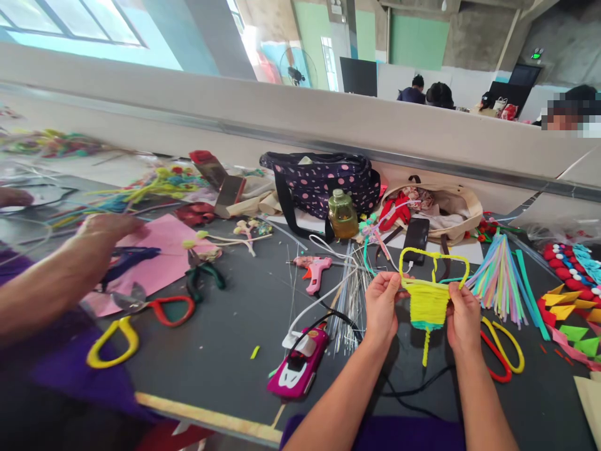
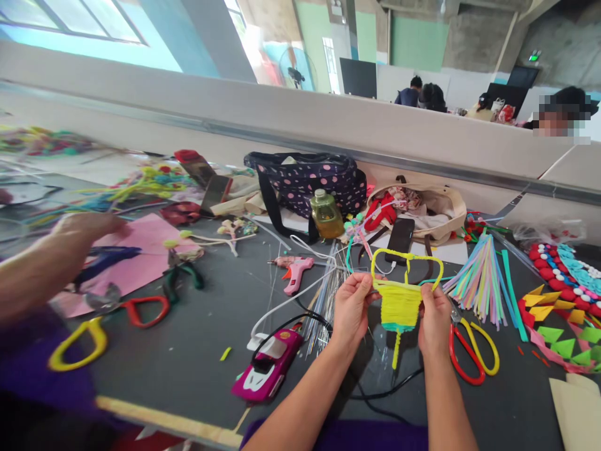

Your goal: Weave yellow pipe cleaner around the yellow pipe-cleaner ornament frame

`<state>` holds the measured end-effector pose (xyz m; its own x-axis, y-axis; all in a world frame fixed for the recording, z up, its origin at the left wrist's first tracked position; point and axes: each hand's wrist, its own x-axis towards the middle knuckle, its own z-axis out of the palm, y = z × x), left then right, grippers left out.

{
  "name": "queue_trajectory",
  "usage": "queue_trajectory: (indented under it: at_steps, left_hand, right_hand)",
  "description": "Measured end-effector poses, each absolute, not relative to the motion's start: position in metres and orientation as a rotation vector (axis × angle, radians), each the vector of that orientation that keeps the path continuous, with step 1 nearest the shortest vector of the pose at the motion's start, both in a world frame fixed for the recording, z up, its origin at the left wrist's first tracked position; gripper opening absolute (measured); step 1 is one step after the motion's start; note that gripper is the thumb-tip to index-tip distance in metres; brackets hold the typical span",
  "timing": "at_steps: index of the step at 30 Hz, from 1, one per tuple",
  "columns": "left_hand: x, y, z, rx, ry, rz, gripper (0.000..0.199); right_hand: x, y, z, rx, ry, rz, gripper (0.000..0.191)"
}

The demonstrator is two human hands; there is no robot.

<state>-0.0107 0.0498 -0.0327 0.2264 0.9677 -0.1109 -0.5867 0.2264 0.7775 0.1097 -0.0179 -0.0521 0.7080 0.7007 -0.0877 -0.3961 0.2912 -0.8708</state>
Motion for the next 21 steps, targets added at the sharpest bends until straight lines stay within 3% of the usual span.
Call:
queue_trajectory:
  at_steps: [21]
  left_hand:
    - [-0.0108, 0.0507, -0.0305, 0.644, 0.646, 1.1, 0.032]
  right_hand:
    - [0.1069, -0.0185, -0.0486, -1.054, -0.317, 0.859, 0.03]
